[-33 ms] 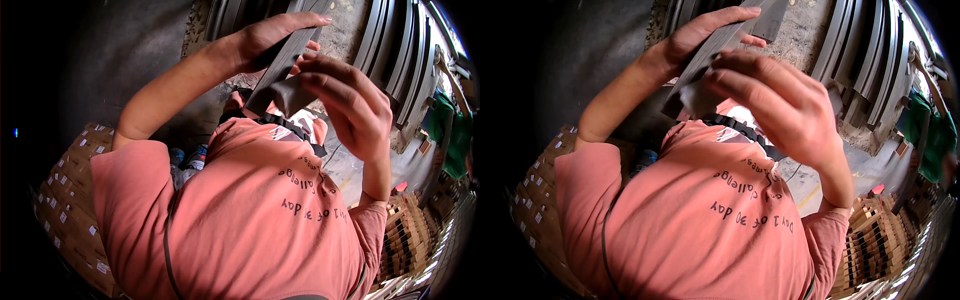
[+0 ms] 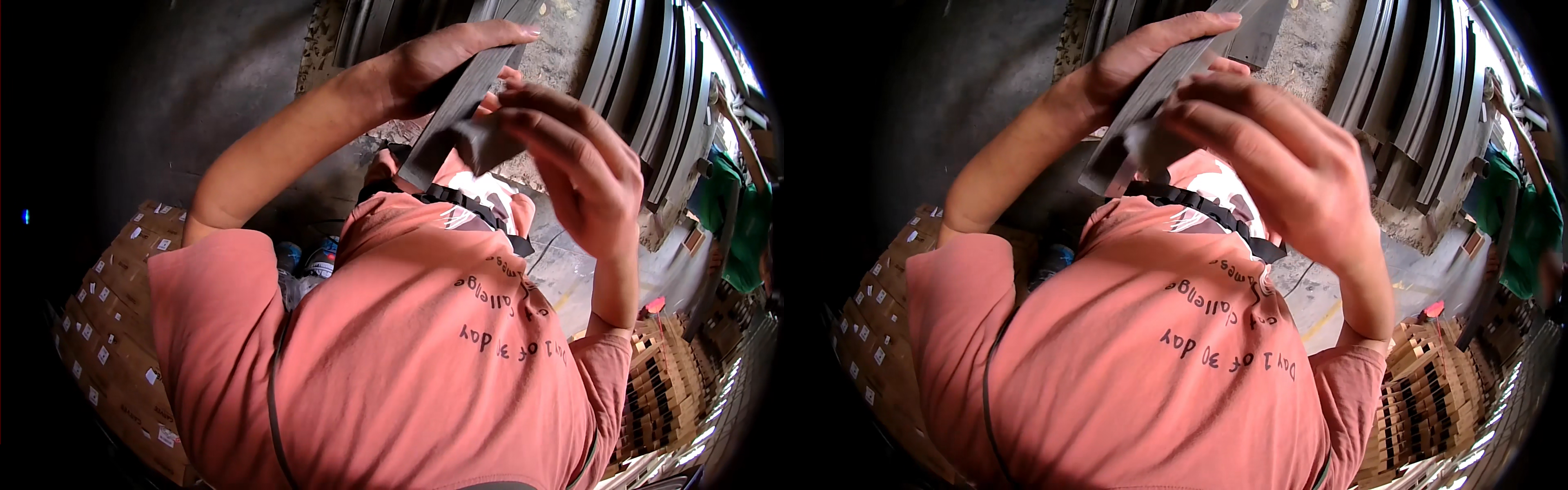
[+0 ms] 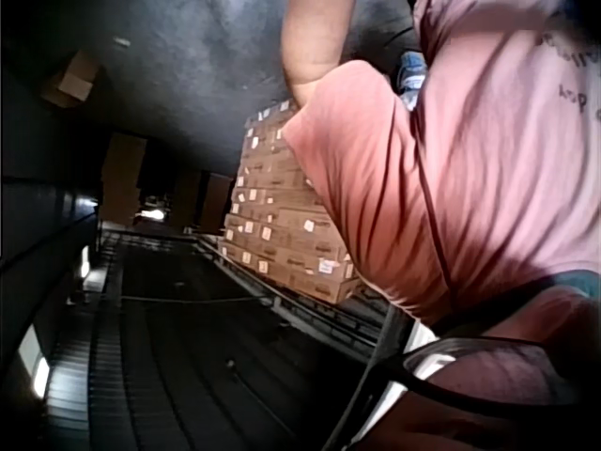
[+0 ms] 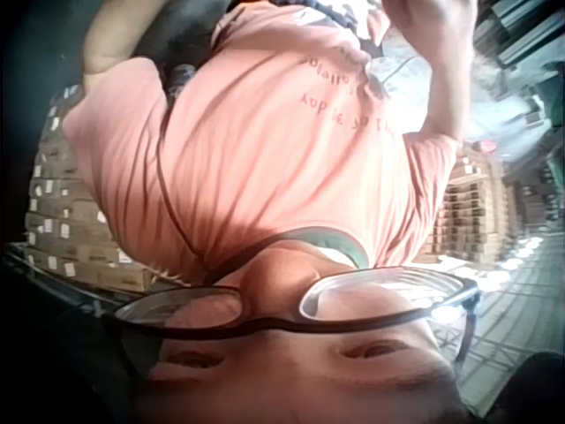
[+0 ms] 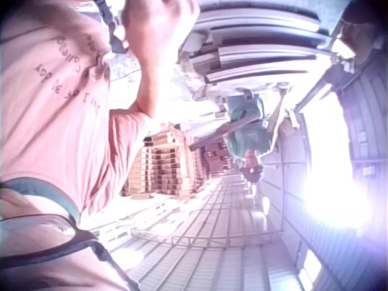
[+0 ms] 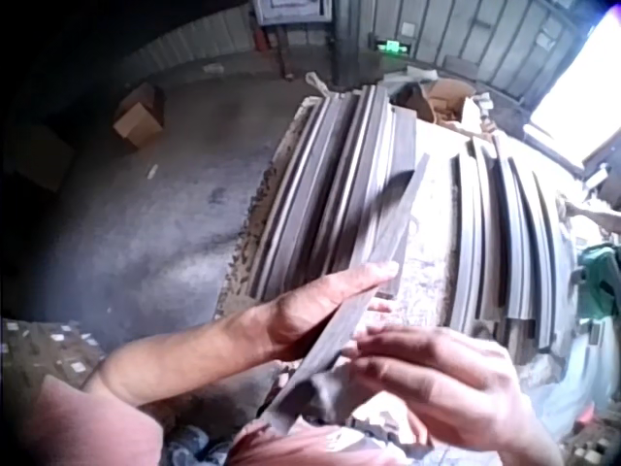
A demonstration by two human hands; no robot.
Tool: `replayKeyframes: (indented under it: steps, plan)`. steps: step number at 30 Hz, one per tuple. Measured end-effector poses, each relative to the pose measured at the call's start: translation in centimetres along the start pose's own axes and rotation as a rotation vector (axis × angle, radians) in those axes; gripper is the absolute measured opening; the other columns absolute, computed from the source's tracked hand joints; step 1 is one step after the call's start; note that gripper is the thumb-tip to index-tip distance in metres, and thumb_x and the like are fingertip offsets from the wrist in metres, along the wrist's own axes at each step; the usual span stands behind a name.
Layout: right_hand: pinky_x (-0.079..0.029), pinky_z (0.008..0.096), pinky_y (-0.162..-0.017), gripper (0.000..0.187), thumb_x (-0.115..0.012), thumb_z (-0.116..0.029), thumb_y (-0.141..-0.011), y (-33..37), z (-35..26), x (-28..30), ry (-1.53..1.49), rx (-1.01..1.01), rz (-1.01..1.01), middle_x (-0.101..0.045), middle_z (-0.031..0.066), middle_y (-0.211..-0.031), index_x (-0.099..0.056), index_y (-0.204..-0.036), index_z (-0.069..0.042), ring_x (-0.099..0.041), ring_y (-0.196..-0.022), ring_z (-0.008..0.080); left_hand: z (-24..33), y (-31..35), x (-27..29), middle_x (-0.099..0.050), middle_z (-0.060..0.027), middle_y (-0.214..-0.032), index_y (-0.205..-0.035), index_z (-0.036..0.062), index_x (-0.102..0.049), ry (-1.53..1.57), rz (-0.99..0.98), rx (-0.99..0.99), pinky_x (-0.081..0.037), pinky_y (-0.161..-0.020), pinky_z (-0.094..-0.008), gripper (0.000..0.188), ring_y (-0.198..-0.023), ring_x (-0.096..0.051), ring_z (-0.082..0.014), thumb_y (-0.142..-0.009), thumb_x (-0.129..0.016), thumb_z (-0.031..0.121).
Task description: Using a sanding block to smooth the edges and ends of decorative wood trim pieces.
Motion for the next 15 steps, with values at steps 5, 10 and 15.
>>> replayKeyframes:
  steps: [5, 10, 15]
  plan:
    - [-0.059, 0.0376, -0.085, 0.036, -0.068, 0.011, -0.081, 0.0, -0.3, 0.5, 0.018, -0.024, 0.000, -0.071, 0.0213, -0.111, -0.069, -0.116, 0.001, -0.071, -0.107, 0.0348, -0.4, -0.3, 0.0, -0.054, -0.0027, -0.088, -0.108, 0.0077, -0.051, 0.006, 0.048, 0.083, -0.052, -0.062, -0.0250, 0.044, -0.069, -0.059, -0.0115, -0.095, -0.067, 0.047]
    - [-0.059, 0.0368, -0.083, 0.037, -0.068, 0.009, -0.081, 0.1, -0.3, 0.5, 0.058, -0.079, -0.052, -0.071, 0.0190, -0.112, -0.069, -0.117, -0.002, -0.072, -0.103, 0.0333, -0.6, -0.5, 0.3, -0.050, -0.0115, -0.110, -0.125, 0.0005, -0.048, -0.086, 0.057, -0.034, -0.054, -0.063, -0.0249, 0.068, -0.078, -0.062, -0.0179, -0.089, -0.070, 0.054]
    - [-0.058, 0.0356, -0.083, 0.038, -0.067, 0.010, -0.080, 0.5, -0.4, 1.2, 0.006, -0.087, -0.041, -0.071, 0.0190, -0.116, -0.070, -0.116, -0.001, -0.072, -0.104, 0.0338, -0.7, -0.1, 0.3, -0.047, -0.0154, -0.119, -0.131, -0.0046, -0.043, -0.115, 0.051, -0.005, -0.054, -0.064, -0.0248, 0.079, -0.088, -0.067, -0.0241, -0.088, -0.070, 0.056]
Point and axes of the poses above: each hand's wrist, its own y-axis away from the middle knuckle, its own x-axis out of the back of the hand, z = x × y, the point moved 2 cm from there along -y, towards the middle knuckle
